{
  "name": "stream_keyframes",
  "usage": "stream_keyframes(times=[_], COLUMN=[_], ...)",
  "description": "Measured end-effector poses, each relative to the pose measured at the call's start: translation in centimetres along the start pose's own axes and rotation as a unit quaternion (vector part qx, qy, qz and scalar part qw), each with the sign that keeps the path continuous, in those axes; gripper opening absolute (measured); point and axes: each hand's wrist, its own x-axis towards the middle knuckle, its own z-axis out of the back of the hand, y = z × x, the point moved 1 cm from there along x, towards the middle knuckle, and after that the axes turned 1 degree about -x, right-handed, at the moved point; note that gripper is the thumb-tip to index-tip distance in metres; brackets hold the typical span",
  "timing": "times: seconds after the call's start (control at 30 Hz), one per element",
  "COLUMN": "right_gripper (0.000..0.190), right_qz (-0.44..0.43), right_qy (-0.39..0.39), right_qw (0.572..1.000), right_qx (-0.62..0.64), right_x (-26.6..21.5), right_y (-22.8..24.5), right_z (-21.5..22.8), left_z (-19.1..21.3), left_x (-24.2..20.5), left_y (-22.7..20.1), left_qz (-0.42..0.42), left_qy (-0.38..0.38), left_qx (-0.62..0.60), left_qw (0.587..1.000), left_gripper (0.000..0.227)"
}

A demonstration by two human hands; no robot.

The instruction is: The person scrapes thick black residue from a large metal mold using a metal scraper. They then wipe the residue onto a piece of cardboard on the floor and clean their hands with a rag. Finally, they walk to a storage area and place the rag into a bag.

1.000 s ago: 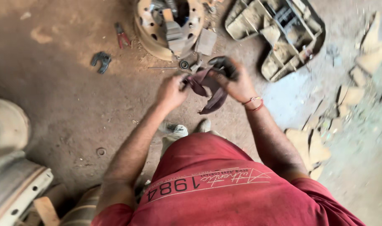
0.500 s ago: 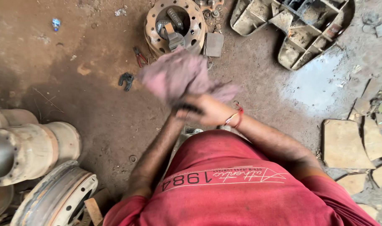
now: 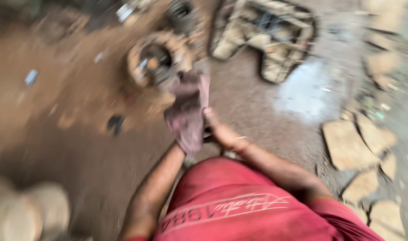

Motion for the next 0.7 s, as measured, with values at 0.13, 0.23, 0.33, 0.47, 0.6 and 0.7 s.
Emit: stream_keyframes(times=[0.13,0.23,0.33,0.47,0.6,0.7], right_gripper=[0.071,0.062,0.047,0.029,0.024,0.025], right_qz=[0.167,0.193,0.273,0.307,0.448,0.339], right_qy=[-0.141,-0.269,-0.301,-0.289,-0.192,-0.112], right_qw=[0.976,0.935,0.902,0.87,0.715,0.808], right_qx=[0.004,-0.125,-0.147,-0.255,-0.501,-0.469], right_x=[3.2,2.7,1.4,2.9,5.6,6.7], right_y=[-1.5,-0.8,0.7,0.3,-0.3,-0.5], right_z=[0.6,4.4,7.9,8.0,7.5,7.6], left_z=[-3.8,-4.4,-4.0,-5.7,-9.1,-9.8], left_x=[1.7,2.7,2.0,1.2,2.5,2.4], left_y=[2.5,6.0,7.4,6.3,4.2,4.4], left_qz=[0.054,0.129,0.139,0.243,0.134,0.359], left_qy=[0.024,0.064,0.126,0.159,0.062,0.008], left_qx=[-0.331,-0.307,-0.233,-0.352,-0.365,-0.458], left_qw=[0.942,0.941,0.954,0.89,0.919,0.813], left_gripper=[0.046,0.043,0.04,0.04,0.032,0.039])
